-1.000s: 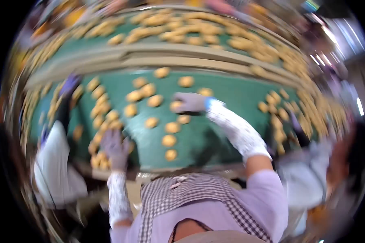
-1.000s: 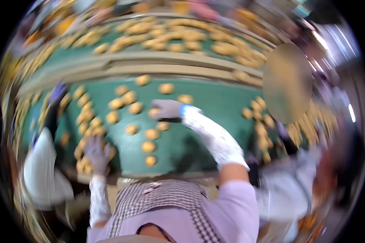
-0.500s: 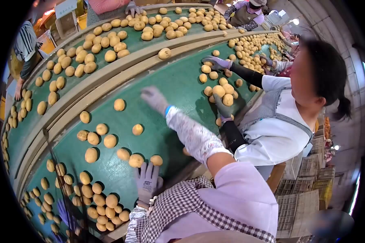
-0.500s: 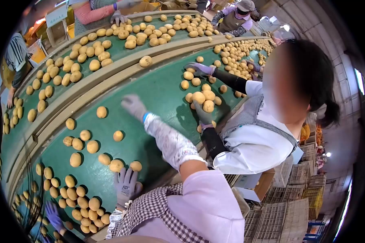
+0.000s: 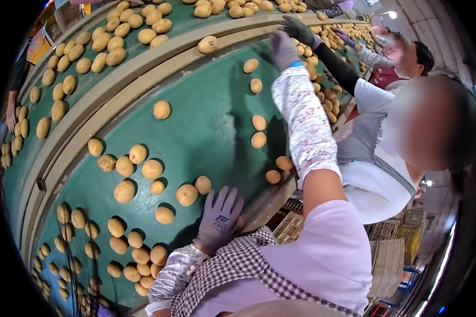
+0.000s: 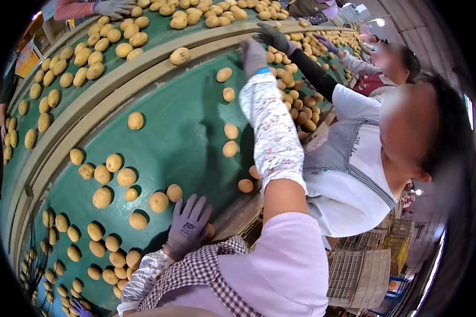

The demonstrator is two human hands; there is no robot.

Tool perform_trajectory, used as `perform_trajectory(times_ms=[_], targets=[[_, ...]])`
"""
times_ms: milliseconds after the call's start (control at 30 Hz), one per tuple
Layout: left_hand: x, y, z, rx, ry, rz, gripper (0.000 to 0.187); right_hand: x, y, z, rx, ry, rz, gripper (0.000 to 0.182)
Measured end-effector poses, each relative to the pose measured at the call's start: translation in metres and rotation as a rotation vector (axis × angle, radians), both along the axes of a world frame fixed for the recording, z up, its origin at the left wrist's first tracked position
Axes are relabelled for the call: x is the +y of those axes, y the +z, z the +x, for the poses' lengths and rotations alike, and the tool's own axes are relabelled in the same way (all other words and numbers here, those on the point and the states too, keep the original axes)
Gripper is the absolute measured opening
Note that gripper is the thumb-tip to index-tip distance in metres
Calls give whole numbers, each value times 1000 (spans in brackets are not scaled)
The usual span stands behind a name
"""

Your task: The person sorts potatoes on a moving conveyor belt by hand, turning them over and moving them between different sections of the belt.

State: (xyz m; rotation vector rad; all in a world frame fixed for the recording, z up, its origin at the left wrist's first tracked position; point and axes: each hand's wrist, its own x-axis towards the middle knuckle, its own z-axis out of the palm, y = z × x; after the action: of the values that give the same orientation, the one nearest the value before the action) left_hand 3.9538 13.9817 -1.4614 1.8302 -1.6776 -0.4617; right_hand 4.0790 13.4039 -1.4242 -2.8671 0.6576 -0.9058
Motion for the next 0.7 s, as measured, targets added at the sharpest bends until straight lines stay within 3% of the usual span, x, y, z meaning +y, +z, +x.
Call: perform_trajectory(times_ms=[33,67,133,167,267,300,367,400,433,467,533,567,600,700], targets=[[-2,1,0,-5,-1,11,61,3,19,-18,145,-141,-253,19],[-6,2,1,-10,-5,18,59,-19,10,-30,172,-194,-322,23],[-15,-2,-1,-43,1,38,58,-57,-15,-46,162,-234,-242,34],[-22,-7,-4,-78,8,36,57,-73,-27,-54,141,-217,-99,39],[-35,-10,-18,-1,38,117,56,-67,-92,-32,0,-184,674,37],[-35,-12,-27,3,64,124,56,-21,-96,-27,-271,41,982,34],[-35,-13,-40,2,-8,199,57,35,-102,-4,-549,293,1308,31],[-37,-16,-48,13,-107,245,57,45,-101,7,-626,271,1451,32],[-32,-19,-51,-34,-52,92,56,59,-103,16,-709,240,1600,34],[-26,-20,-53,-41,-47,110,56,68,-100,18,-715,244,1619,34],[-23,-4,-43,51,-92,103,54,70,-96,14,-347,-138,867,32],[-17,-1,-45,59,-89,81,50,78,-97,11,-248,-281,756,30],[-12,5,-47,54,-87,87,50,83,-120,12,-319,-371,611,26],[0,14,-50,-37,-97,127,46,96,-149,7,-340,-500,731,28]])
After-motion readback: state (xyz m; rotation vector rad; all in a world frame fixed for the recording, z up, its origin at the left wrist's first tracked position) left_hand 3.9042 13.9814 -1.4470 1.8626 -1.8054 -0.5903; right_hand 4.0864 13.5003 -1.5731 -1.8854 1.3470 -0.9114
